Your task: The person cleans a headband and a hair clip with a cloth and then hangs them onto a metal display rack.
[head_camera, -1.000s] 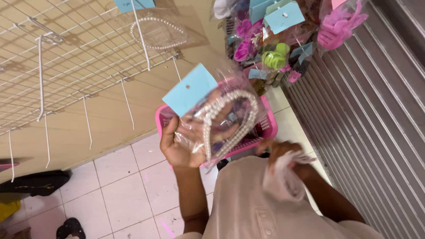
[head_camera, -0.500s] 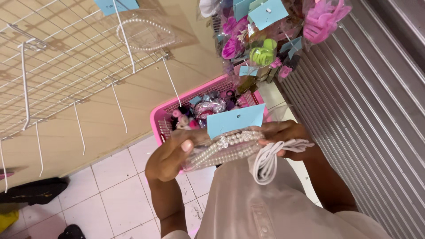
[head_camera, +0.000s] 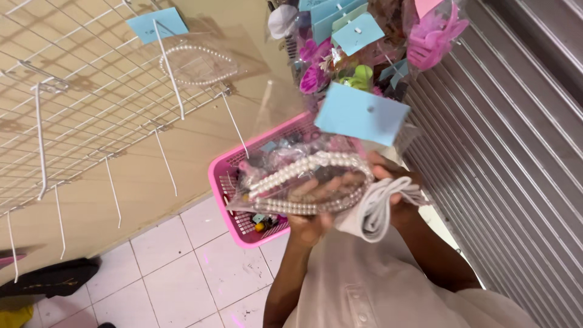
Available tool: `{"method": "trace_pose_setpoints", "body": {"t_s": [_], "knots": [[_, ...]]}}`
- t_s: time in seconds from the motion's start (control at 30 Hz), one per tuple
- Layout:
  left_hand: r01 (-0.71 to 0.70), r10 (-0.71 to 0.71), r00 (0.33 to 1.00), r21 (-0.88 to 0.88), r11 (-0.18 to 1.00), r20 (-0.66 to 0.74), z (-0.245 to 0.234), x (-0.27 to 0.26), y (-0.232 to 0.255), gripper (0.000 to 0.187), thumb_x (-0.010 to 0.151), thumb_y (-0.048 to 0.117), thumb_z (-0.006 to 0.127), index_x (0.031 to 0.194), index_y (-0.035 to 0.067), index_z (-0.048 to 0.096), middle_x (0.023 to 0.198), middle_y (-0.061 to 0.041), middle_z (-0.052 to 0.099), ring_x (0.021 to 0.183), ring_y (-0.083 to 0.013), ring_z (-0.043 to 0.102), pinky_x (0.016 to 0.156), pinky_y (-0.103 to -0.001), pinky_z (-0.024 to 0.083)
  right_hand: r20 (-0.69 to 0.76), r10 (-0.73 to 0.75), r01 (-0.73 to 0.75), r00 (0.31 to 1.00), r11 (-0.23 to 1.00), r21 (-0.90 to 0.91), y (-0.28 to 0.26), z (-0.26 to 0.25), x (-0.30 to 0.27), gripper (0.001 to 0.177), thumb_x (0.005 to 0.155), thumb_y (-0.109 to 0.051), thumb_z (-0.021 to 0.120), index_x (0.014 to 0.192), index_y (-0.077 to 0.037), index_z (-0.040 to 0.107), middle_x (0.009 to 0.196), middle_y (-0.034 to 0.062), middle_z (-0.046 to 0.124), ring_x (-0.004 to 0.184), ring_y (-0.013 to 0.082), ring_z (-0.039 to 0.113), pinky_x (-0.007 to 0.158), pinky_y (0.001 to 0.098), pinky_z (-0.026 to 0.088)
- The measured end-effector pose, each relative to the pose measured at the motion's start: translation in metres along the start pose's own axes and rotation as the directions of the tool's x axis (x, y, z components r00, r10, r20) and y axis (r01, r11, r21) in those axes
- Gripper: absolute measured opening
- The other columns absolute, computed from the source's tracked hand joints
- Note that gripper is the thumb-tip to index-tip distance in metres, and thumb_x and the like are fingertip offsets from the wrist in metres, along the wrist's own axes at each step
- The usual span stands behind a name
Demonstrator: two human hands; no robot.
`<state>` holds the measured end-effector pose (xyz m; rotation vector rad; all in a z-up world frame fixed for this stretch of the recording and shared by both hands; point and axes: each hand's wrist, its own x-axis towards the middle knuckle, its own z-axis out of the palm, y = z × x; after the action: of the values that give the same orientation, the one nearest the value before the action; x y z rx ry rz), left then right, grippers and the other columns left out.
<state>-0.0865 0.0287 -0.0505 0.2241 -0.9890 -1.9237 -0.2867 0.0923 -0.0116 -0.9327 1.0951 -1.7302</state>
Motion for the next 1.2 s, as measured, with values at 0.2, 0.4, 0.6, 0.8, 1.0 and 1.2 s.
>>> {"method": "trace_pose_setpoints", "body": {"t_s": [0.2, 0.4, 0.6, 0.8, 1.0, 1.2], "knots": [[-0.05, 0.044, 0.992, 0.055, 0.997, 0.117, 0.003, 0.002, 0.046, 0.053, 0.102, 0.011, 0.07, 0.148, 0.0, 0.046, 0.154, -0.02, 0.05, 0.145, -0.0406, 0.052, 0.124, -0.06, 0.043, 0.091, -0.182, 0.201, 0.979, 0.936, -0.29, -0.023, -0.004, 0.001, 0.014, 0.104, -0.02, 0.06, 0.107, -0.016, 0.074, 0.106, -0.0013, 0.073, 0.097, 0.0161, 0.068, 0.081, 0.034, 0.051], [-0.036, 0.041, 0.998, -0.137, 0.99, 0.037, 0.003, 0.012, 0.063, 0.054, 0.105, 0.009, 0.072, 0.153, -0.001, 0.048, 0.142, -0.029, 0.061, 0.132, -0.0475, 0.061, 0.117, -0.064, 0.046, 0.385, -0.481, 0.604, 0.788, 0.48, -0.636, -0.058, -0.014, 0.019, 0.014, 0.104, -0.02, 0.061, 0.105, -0.017, 0.074, 0.104, -0.0023, 0.074, 0.094, 0.0151, 0.07, 0.079, 0.0328, 0.052], [-0.118, 0.111, 0.983, -0.038, 0.992, -0.148, 0.056, 0.034, 0.056, 0.062, 0.107, 0.015, 0.068, 0.158, -0.001, 0.037, 0.147, -0.03, 0.057, 0.137, -0.0459, 0.057, 0.123, -0.059, 0.044, 0.744, -0.529, 0.886, 0.409, 0.036, -0.462, -0.053, 0.039, 0.011, 0.014, 0.104, -0.019, 0.061, 0.104, -0.018, 0.075, 0.102, -0.0033, 0.075, 0.091, 0.014, 0.071, 0.077, 0.0316, 0.053], [0.084, -0.123, 0.985, -0.282, 0.956, -0.124, 0.076, 0.039, 0.078, 0.073, 0.101, 0.015, 0.067, 0.16, 0.001, 0.027, 0.146, -0.033, 0.052, 0.134, -0.0444, 0.056, 0.109, -0.062, 0.048, 0.812, -0.545, 0.953, 0.209, -0.074, -0.294, -0.03, 0.04, 0.01, 0.014, 0.103, -0.019, 0.061, 0.102, -0.019, 0.075, 0.099, -0.0044, 0.076, 0.089, 0.0129, 0.072, 0.074, 0.0304, 0.054], [-0.066, 0.06, 0.995, -0.073, 0.995, -0.085, 0.068, 0.037, 0.075, 0.067, 0.108, 0.013, 0.064, 0.163, 0.0, 0.028, 0.149, -0.036, 0.052, 0.14, -0.0458, 0.055, 0.122, -0.056, 0.045, 0.806, -0.075, 0.77, 0.587, -0.257, -0.584, 0.027, -0.013, -0.005, 0.014, 0.091, -0.022, 0.068, 0.095, -0.011, 0.076, 0.09, 0.0017, 0.074, 0.084, 0.0186, 0.071, 0.068, 0.0343, 0.055], [0.046, -0.046, 0.999, 0.006, 0.999, 0.007, 0.056, 0.024, 0.091, 0.071, 0.106, 0.011, 0.062, 0.164, 0.004, 0.021, 0.152, -0.034, 0.049, 0.14, -0.0439, 0.054, 0.12, -0.057, 0.045, 0.81, -0.113, 0.765, 0.575, -0.279, -0.581, 0.008, -0.032, 0.002, 0.012, 0.084, -0.02, 0.076, 0.094, -0.013, 0.075, 0.091, -0.0003, 0.071, 0.09, 0.0199, 0.069, 0.076, 0.0383, 0.053]]}}
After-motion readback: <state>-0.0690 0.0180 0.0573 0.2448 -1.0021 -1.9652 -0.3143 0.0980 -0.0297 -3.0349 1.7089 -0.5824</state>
